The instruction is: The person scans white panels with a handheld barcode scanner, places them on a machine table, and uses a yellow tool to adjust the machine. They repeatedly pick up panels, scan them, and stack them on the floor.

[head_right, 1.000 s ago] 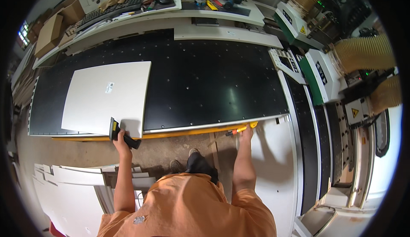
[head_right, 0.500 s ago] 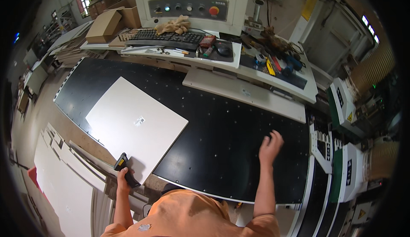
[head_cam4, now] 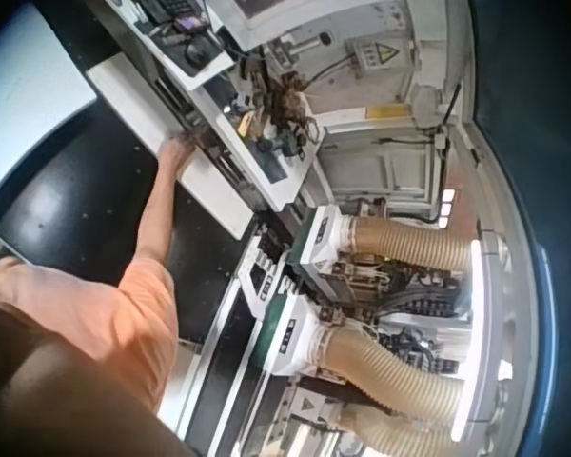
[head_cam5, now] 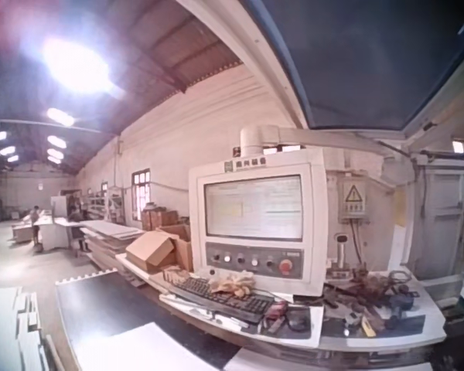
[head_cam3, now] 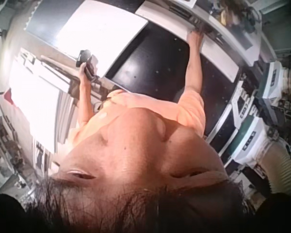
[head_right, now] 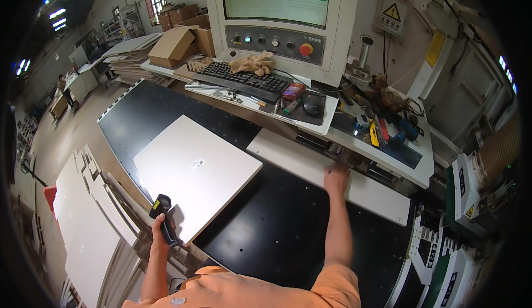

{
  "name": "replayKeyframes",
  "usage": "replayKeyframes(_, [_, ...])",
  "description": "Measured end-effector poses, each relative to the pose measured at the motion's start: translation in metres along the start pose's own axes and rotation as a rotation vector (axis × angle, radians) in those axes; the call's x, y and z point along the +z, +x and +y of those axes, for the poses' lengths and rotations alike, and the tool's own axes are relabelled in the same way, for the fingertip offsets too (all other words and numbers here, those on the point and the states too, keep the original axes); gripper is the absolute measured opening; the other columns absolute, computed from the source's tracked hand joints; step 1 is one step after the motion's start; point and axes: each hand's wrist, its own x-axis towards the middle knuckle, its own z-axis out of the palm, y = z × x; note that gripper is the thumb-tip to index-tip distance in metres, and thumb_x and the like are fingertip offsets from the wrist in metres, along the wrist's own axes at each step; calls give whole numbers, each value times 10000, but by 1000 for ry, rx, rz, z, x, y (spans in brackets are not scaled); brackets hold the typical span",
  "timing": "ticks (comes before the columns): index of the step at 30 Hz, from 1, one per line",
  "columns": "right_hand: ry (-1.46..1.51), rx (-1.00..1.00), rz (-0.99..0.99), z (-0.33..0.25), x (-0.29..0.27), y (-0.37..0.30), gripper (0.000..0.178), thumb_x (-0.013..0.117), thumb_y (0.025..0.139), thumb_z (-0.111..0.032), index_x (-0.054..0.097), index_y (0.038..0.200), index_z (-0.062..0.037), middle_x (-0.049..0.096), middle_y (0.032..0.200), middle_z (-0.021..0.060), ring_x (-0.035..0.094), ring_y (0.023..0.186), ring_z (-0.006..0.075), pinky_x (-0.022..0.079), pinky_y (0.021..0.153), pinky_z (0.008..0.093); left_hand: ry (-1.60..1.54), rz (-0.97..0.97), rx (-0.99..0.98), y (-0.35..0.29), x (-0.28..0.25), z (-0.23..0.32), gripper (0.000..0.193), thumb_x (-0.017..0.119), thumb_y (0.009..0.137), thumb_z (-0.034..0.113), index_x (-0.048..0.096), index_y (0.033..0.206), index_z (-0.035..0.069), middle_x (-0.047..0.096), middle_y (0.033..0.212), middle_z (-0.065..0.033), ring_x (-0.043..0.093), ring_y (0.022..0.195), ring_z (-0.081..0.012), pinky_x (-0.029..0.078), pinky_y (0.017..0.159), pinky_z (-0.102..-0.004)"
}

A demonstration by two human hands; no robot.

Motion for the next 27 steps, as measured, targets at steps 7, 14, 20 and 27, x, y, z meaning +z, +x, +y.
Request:
replayKeyframes(7, [810,104,43,-126,-44,-153,623,671,957,-335,454,1351,95,506,1348,254,460,1308,382,359,1116,454,-115,-250,-155,-12,117,-44,332,666,846,401,635,864,71,622,698,-51,593,617,-167,500,596,-289])
replayKeyframes(14, [1667,665,-296,-185,-74,-186,317,669,881,-93,626,1128,103,690,1033,157,648,923,214,502,844,338,253,-625,16,-33,131,-78,204,695,858,166,680,982,4,713,949,-93,646,840,-131,539,756,-298])
replayKeyframes(20, [1492,648,-197,-81,-120,-209,278,645,890,-125,672,1098,57,695,990,88,634,896,175,484,824,308,396,-431,39,-14,67,-46,281,683,841,112,712,1080,-34,682,879,-30,608,750,-119,510,696,-285])
replayKeyframes(27, [1185,676,-41,52,-182,-253,223,650,887,-105,684,1047,48,707,937,77,663,816,150,519,741,298,483,-445,124,31,52,-15,292,676,832,136,728,991,-103,720,864,-93,638,715,-154,511,652,-302])
